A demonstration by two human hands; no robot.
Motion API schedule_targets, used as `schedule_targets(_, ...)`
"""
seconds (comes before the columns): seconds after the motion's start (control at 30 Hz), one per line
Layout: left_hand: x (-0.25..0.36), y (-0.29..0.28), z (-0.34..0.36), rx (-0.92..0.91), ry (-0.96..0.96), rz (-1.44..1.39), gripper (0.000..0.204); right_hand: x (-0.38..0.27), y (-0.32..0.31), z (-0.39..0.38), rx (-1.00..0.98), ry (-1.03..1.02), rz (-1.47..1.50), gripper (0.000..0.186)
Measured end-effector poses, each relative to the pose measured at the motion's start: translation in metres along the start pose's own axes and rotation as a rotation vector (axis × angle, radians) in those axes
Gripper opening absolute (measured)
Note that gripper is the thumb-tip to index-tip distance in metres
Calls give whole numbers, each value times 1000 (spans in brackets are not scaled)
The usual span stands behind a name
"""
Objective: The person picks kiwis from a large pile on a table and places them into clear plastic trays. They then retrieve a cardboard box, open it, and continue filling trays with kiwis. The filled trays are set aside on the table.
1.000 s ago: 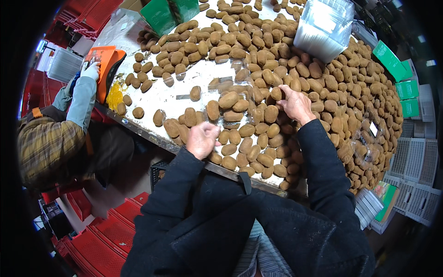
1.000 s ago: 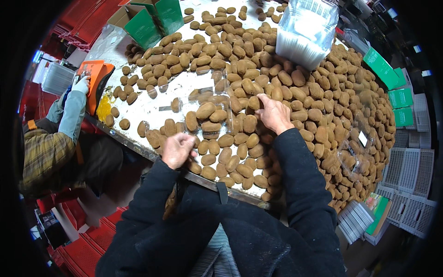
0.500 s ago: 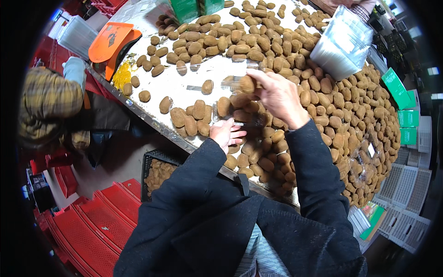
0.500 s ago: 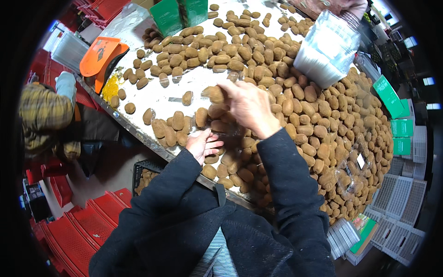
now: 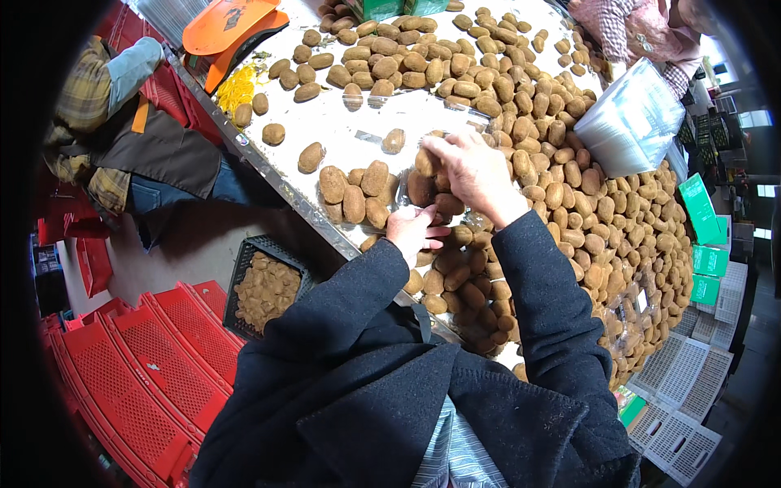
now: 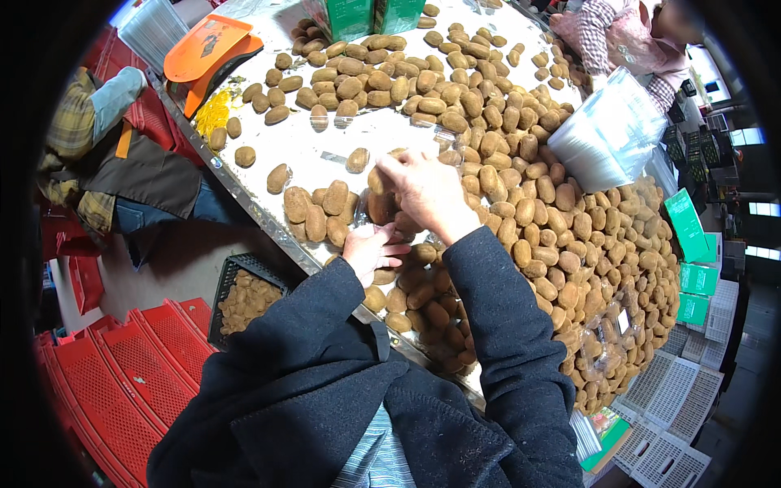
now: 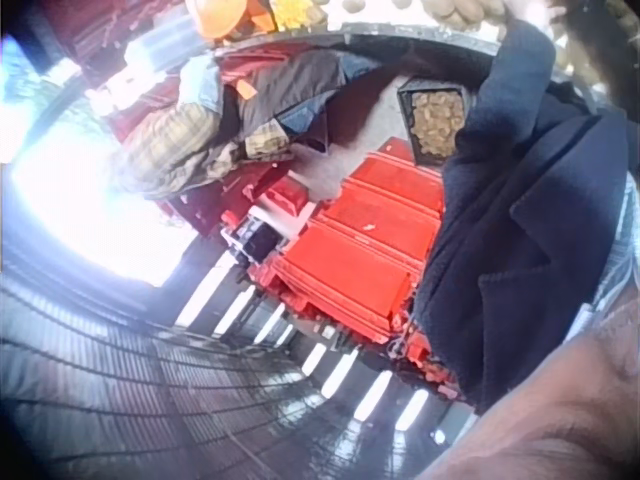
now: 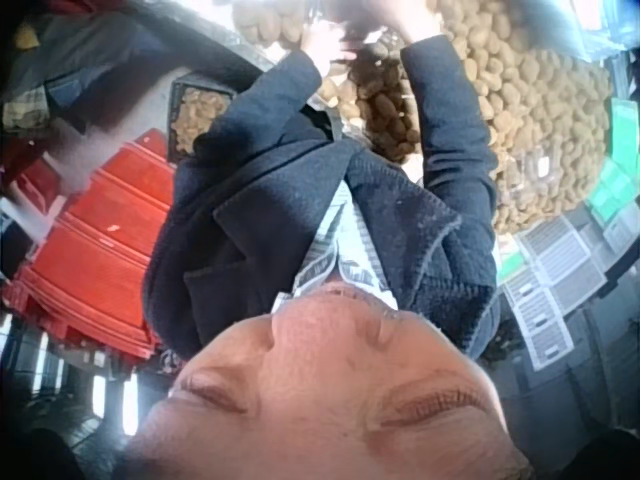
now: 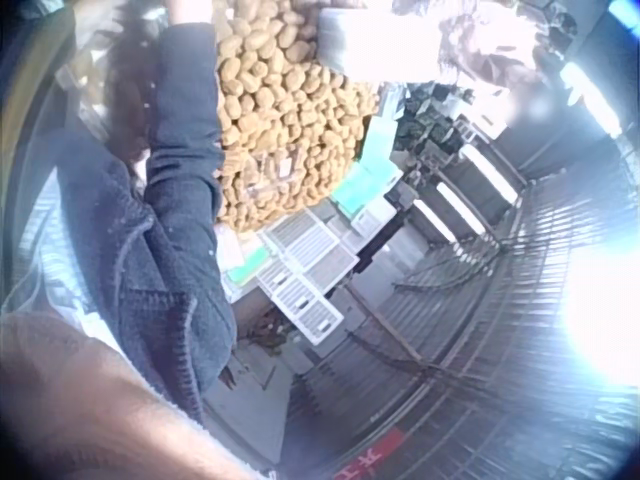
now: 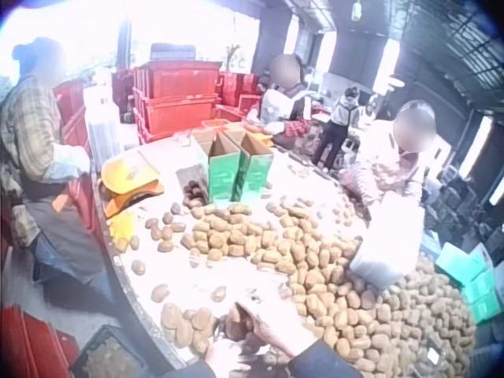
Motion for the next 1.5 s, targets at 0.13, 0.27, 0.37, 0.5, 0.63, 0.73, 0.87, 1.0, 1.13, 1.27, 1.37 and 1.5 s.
schedule_targets(0.13,0,-2,-3,-20,18,-16,21,-9,5,-9,-120,-47,-82,52)
schedule_targets(0.27,2,-2,-5,-40,5,25,22,17,-9,-28,211,63,213,39)
schedule_targets(0.37,3,0,-6,-33,-5,25,21,29,0,-44,380,213,461,32)
schedule_targets(0.5,3,4,-3,-26,-14,3,19,16,28,-66,448,287,373,37)
schedule_targets(0.63,-1,2,1,3,-2,-5,25,15,45,-87,546,343,238,37)
schedule_targets(0.73,-3,-3,5,-43,-1,-96,19,35,61,-99,464,581,463,33)
schedule_targets(0.87,-4,-4,9,7,13,-109,12,76,84,-82,384,754,794,41)
schedule_targets(1.0,1,0,5,20,78,89,10,110,94,-44,203,829,745,38)
schedule_targets(1.13,12,4,-6,40,98,114,8,115,85,-36,184,813,1044,28)
schedule_targets(1.27,29,5,-13,16,128,175,10,91,62,-51,426,783,1305,20)
schedule_targets(1.37,49,-8,-17,-30,186,105,10,73,47,-45,487,744,1428,18)
schedule_targets(1.5,92,-60,-25,-3,188,39,16,40,51,-9,410,633,1390,18)
Point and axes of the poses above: each hand's wrist, its own z-axis towards the middle knuckle, its own y-axis out of the palm, x = y × z, the point moved 3 cm from there along z, towards the middle knuckle, and after that the axes turned 9 degrees about -x, right-handed, at the moved point
